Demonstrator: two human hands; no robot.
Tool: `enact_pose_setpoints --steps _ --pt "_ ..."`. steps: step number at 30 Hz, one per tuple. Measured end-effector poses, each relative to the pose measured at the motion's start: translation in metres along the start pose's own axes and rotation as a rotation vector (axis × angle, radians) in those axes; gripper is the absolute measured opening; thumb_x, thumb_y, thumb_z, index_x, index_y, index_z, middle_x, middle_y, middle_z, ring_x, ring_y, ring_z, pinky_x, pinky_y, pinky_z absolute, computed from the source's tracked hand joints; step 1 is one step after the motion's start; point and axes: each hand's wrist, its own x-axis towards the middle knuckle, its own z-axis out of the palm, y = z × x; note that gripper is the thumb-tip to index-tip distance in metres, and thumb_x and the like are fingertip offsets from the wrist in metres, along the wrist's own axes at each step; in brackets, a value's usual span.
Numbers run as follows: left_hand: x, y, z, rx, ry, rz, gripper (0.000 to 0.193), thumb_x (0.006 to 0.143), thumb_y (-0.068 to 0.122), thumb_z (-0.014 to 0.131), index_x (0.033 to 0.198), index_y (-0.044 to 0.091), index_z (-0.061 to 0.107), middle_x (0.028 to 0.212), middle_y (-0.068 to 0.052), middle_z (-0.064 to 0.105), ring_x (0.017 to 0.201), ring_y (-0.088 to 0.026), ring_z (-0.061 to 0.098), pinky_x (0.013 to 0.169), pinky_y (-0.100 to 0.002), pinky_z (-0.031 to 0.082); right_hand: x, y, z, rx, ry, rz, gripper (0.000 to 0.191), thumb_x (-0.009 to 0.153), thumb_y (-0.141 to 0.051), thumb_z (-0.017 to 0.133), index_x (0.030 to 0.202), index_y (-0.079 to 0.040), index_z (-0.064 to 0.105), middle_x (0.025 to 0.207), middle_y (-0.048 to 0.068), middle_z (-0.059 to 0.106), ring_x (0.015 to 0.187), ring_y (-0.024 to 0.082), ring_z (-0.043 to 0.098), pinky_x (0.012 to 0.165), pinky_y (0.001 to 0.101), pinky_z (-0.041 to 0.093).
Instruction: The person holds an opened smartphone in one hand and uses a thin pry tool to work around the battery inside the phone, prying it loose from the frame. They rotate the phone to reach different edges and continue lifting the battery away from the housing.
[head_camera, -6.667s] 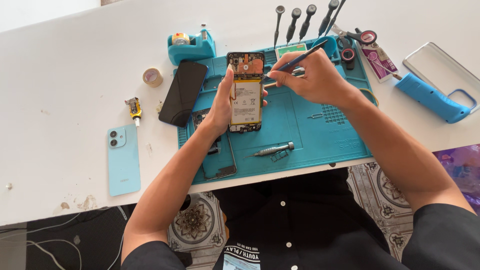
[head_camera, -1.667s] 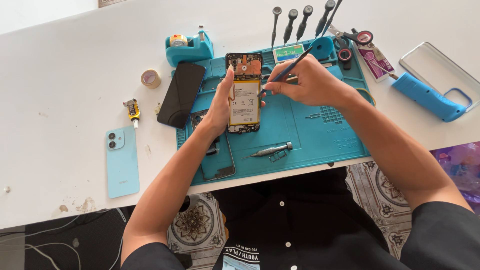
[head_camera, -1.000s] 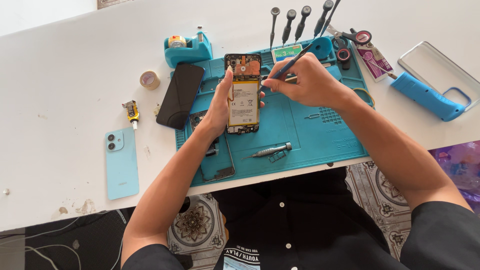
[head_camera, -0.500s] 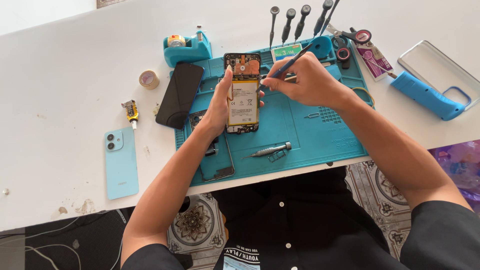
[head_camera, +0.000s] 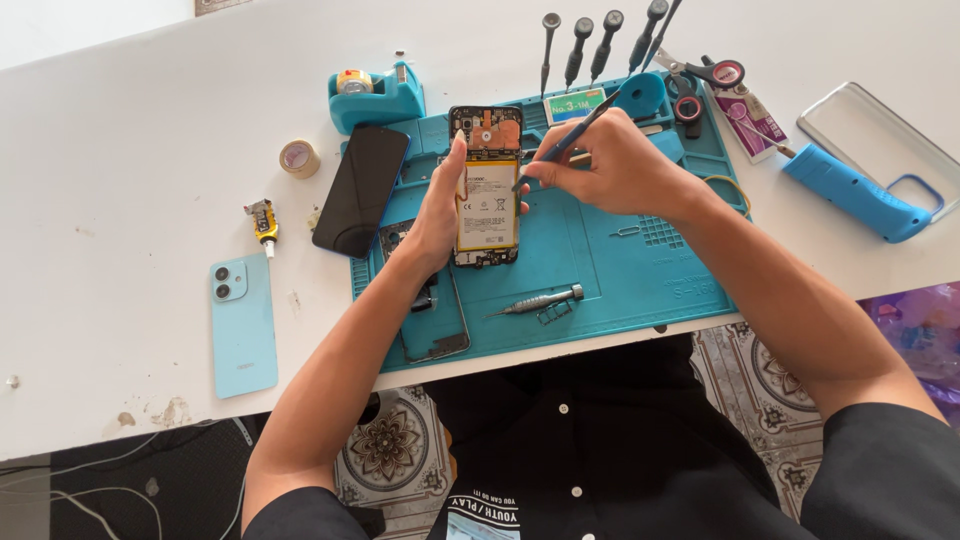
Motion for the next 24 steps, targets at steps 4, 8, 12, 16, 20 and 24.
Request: enact_pose_setpoints --steps 4,8,12,16,20,24 --pt "-0.0008 0.0007 0.0 0.036 -0.002 0.02 0.083 0.095 0.076 0.033 0.127 0.005 0.062 0.103 -0.016 0.074 0.089 -0.026 0.078 0.077 -0.04 0.066 -0.0009 -0.001 -0.0008 -0.012 0.0 0.169 0.017 0.097 -0.02 0.077 0.094 -0.004 0.078 0.076 0.007 0.074 0.065 0.014 0.069 0.058 0.0283 0.052" --pt "-0.0013 0.002 0.0 0.023 0.0 0.028 0.084 0.095 0.076 0.033 0.128 0.004 0.062 0.104 -0.017 0.074 0.09 -0.027 0.077 0.077 -0.041 0.066 0.0006 -0.0013 -0.0005 0.027 -0.003 0.061 0.016 0.097 -0.019 0.076 0.097 -0.003 0.077 0.083 0.007 0.074 0.074 0.013 0.071 0.064 0.026 0.057" --pt "-0.0009 0.0037 0.0002 0.039 -0.007 0.027 0.085 0.095 0.077 0.033 0.128 0.004 0.062 0.103 -0.017 0.073 0.09 -0.027 0.077 0.076 -0.041 0.066 -0.0003 -0.0013 -0.0015 -0.02 -0.002 0.17 0.017 0.097 -0.02 0.076 0.094 -0.004 0.078 0.077 0.007 0.075 0.067 0.014 0.07 0.059 0.0274 0.053" --pt "-0.0023 0.0042 0.0004 0.053 0.01 0.025 0.085 0.094 0.078 0.034 0.126 0.004 0.062 0.102 -0.017 0.073 0.089 -0.027 0.078 0.075 -0.041 0.067 0.0009 -0.0002 -0.0009 0.018 -0.041 0.102 0.017 0.096 -0.021 0.076 0.094 -0.004 0.077 0.079 0.007 0.075 0.07 0.013 0.071 0.062 0.0267 0.054" --pt "-0.002 0.0039 0.0011 0.042 0.012 0.002 0.086 0.092 0.078 0.034 0.127 0.005 0.062 0.103 -0.016 0.074 0.089 -0.027 0.078 0.074 -0.04 0.067 0.0006 -0.0015 -0.0013 -0.008 -0.039 0.083 0.017 0.096 -0.02 0.076 0.095 -0.003 0.078 0.078 0.008 0.074 0.069 0.015 0.069 0.061 0.0286 0.053" --pt "-0.0008 0.0043 -0.0002 0.062 0.009 0.031 0.086 0.093 0.079 0.035 0.127 0.004 0.063 0.103 -0.018 0.074 0.089 -0.028 0.078 0.076 -0.041 0.067 0.0026 -0.0036 -0.0009 -0.061 -0.06 0.278 0.016 0.095 -0.021 0.077 0.095 -0.005 0.079 0.07 0.008 0.071 0.059 0.019 0.065 0.055 0.0331 0.048"
